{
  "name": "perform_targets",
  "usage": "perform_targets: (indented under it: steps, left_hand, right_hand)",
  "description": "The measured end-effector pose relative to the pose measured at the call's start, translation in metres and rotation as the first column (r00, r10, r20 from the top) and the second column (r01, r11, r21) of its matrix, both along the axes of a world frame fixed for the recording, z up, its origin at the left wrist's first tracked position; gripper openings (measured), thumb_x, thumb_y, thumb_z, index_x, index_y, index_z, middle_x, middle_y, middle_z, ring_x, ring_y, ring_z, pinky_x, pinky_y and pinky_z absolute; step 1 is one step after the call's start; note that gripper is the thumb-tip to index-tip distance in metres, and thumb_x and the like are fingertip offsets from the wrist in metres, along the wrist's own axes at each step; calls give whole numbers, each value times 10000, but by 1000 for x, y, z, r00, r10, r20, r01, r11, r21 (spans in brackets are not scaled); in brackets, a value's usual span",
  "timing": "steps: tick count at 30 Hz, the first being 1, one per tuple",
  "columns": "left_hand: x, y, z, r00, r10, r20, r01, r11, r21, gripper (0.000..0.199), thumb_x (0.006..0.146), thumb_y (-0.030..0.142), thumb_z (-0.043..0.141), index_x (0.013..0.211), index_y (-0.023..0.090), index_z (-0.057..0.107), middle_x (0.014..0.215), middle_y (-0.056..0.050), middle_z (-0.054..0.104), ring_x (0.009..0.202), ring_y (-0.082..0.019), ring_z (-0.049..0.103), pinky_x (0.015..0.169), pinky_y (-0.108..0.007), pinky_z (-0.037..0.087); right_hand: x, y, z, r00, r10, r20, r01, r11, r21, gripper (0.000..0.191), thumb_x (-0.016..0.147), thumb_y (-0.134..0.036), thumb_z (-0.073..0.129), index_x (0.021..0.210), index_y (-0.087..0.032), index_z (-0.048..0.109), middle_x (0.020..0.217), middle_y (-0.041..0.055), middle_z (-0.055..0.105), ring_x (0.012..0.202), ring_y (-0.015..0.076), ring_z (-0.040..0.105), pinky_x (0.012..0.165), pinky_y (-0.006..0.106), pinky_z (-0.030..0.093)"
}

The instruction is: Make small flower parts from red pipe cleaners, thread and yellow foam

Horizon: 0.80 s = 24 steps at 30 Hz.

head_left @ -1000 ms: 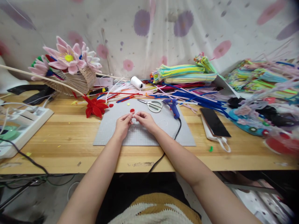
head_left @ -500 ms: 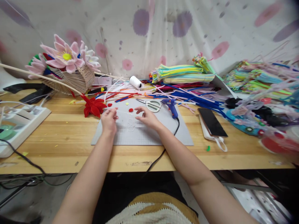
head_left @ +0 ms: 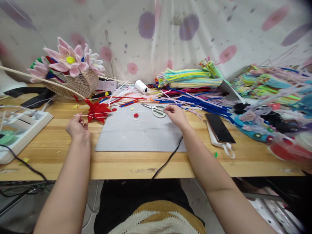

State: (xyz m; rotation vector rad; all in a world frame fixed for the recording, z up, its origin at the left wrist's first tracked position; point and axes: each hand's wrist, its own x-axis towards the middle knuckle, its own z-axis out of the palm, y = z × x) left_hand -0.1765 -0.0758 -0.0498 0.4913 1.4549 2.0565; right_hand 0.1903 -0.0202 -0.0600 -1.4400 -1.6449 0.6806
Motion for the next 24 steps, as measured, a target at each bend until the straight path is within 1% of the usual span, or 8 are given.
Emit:
perform_targets:
  steps: [3, 5, 8, 11, 13, 16, 20, 24]
  left_hand:
    - [2, 2, -4, 974, 108, 199, -102, 994, -41, 99, 748, 33, 448, 686, 94, 494, 496, 81, 358, 408, -6, 266, 433, -125, 245]
    - [1, 2, -8, 968, 132, 212, -120, 990, -71, 98, 736, 33, 450, 679, 95, 500, 487, 79, 355, 409, -9, 264, 435, -125, 243]
    - [-5, 1, -14, 965, 159, 210, -147, 986, -74, 88, 705, 43, 451, 659, 101, 498, 472, 77, 331, 411, -19, 249, 434, -132, 233]
    - [-9, 1, -19, 957, 192, 219, -185, 981, -52, 78, 660, 51, 434, 625, 100, 483, 480, 70, 322, 412, -22, 237, 428, -141, 212]
    - [-10, 0, -20, 952, 226, 205, -217, 974, -64, 76, 640, 58, 419, 606, 102, 470, 491, 63, 331, 413, -22, 245, 429, -143, 215]
    - [-12, -1, -19, 952, 250, 176, -240, 968, -74, 80, 622, 51, 404, 592, 107, 452, 503, 57, 341, 416, -20, 269, 433, -137, 224]
    - [-15, -2, -17, 943, 274, 186, -270, 962, -49, 79, 602, 38, 399, 587, 106, 436, 536, 46, 363, 430, -14, 275, 427, -123, 207]
    - [-21, -3, -18, 943, 295, 156, -292, 956, -41, 78, 609, 37, 389, 610, 110, 417, 570, 45, 336, 456, -16, 268, 425, -111, 200]
  right_hand:
    - [2, -1, -8, 984, 95, -154, -126, 970, -206, 68, 656, -121, 591, 711, -149, 620, 684, 26, 616, 643, 122, 556, 639, 283, 459]
    - [5, -2, -12, 963, 111, -247, -185, 935, -301, 77, 634, -123, 627, 704, -147, 606, 644, 18, 606, 593, 109, 553, 554, 247, 458]
    - [8, -6, -14, 950, 159, -270, -251, 902, -352, 119, 612, -178, 681, 696, -145, 604, 625, 20, 609, 547, 97, 549, 465, 205, 421]
    - [10, -9, -11, 923, 263, -281, -359, 850, -386, 172, 613, -267, 700, 684, -141, 607, 634, 29, 616, 537, 89, 546, 439, 186, 389]
    - [12, -10, -10, 902, 298, -311, -407, 826, -389, 212, 606, -309, 706, 675, -140, 598, 619, 21, 602, 518, 75, 524, 431, 179, 363]
    - [14, -9, -13, 872, 263, -414, -423, 829, -365, 274, 578, -352, 718, 681, -143, 573, 587, -7, 560, 479, 50, 463, 413, 175, 312]
    - [9, -8, -22, 815, 165, -556, -394, 860, -323, 337, 549, -387, 724, 678, -147, 525, 586, -28, 516, 479, 35, 408, 399, 169, 246]
    - [-4, -9, -28, 786, 129, -605, -354, 896, -269, 352, 526, -369, 731, 690, -161, 499, 603, -49, 474, 549, 48, 434, 460, 168, 334]
